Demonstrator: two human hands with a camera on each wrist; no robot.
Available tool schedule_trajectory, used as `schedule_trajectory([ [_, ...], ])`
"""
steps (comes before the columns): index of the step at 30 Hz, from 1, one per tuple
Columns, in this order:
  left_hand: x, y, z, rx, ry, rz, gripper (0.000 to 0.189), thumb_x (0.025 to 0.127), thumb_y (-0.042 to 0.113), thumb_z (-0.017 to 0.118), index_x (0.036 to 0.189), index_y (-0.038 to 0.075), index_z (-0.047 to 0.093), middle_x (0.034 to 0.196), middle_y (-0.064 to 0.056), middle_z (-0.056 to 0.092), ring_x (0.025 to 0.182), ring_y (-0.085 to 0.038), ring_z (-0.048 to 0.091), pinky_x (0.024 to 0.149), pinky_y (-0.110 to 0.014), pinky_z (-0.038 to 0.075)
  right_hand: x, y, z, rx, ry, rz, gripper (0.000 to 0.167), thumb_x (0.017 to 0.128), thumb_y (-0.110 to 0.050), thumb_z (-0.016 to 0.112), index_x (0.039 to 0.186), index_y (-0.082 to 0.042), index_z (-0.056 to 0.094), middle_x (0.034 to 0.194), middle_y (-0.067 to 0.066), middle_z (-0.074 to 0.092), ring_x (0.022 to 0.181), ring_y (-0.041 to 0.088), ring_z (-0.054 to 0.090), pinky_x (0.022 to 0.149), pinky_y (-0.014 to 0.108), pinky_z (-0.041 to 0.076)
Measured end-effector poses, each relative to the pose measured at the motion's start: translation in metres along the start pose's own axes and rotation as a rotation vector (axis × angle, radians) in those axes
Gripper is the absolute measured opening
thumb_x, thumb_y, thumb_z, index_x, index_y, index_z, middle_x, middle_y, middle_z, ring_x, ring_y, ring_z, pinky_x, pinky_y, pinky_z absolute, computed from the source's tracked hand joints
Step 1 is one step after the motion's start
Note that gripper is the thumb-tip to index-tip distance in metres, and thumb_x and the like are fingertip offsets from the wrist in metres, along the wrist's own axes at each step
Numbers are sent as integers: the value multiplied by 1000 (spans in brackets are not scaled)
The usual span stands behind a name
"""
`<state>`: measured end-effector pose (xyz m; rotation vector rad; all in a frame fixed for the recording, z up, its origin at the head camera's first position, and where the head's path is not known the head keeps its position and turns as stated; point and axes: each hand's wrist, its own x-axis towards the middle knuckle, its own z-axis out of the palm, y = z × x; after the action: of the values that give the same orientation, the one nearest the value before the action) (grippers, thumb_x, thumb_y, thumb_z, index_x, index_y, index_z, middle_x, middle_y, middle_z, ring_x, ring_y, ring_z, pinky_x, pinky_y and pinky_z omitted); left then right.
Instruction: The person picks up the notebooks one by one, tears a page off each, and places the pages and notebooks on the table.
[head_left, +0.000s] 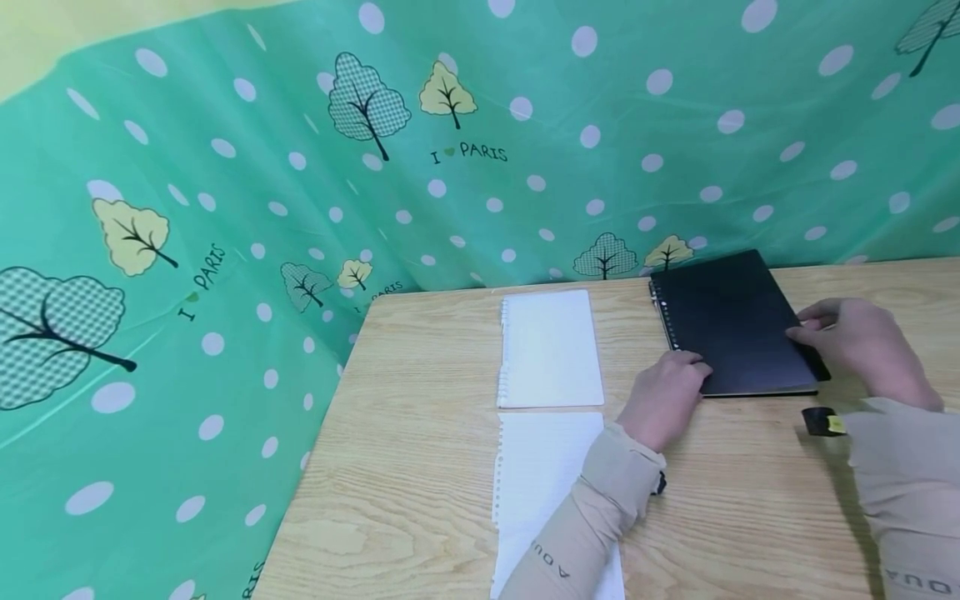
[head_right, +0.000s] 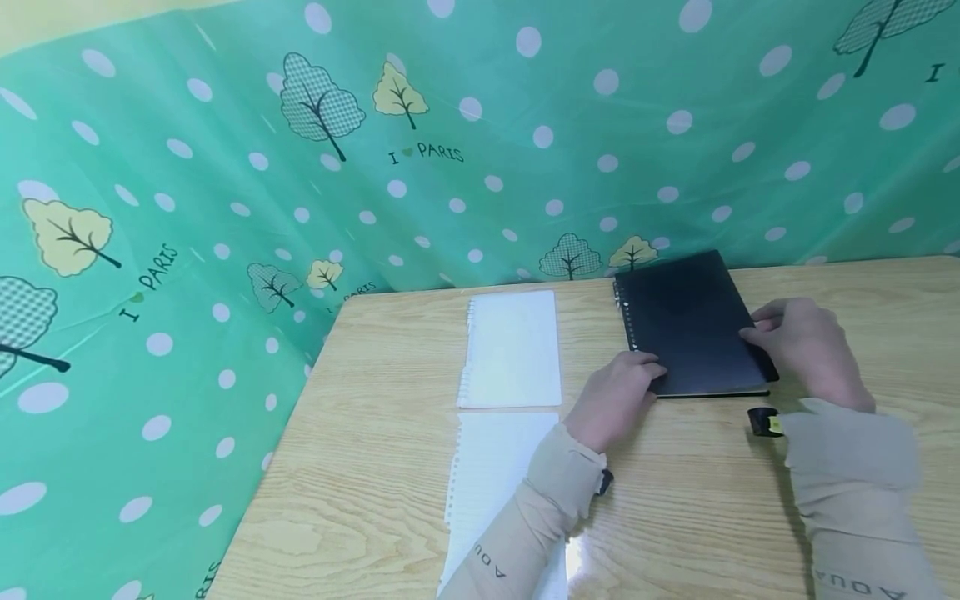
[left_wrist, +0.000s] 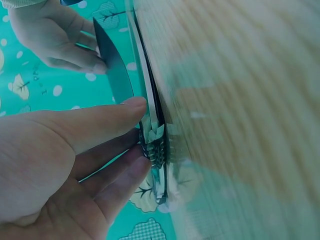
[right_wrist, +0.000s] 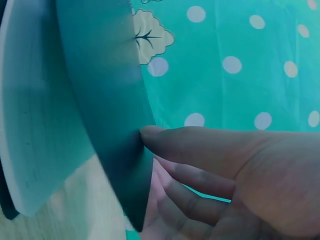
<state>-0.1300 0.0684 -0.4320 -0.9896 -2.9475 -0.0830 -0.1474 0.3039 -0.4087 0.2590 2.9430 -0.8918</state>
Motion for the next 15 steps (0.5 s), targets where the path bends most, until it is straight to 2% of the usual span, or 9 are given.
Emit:
schedule_trajectory([
  [8, 0, -1, 0, -22, 3, -10, 35, 94, 29, 69, 129, 28, 66, 134, 12, 59, 126, -4, 53, 96, -15, 49, -2, -7, -5, 19, 54, -2, 32, 97, -10, 60, 115, 17, 58, 100, 37, 63, 83, 48, 62, 56, 41, 50],
  [15, 0, -2, 0, -44, 5, -15, 38, 93, 28, 70, 131, 27, 65, 134, 11, 59, 124, -4, 55, 95, -15, 49, -5, -11, -8, 48, 90, -15, 31, 98, -10, 60, 116, 15, 60, 107, 40, 61, 81, 47, 64, 54, 42, 52],
])
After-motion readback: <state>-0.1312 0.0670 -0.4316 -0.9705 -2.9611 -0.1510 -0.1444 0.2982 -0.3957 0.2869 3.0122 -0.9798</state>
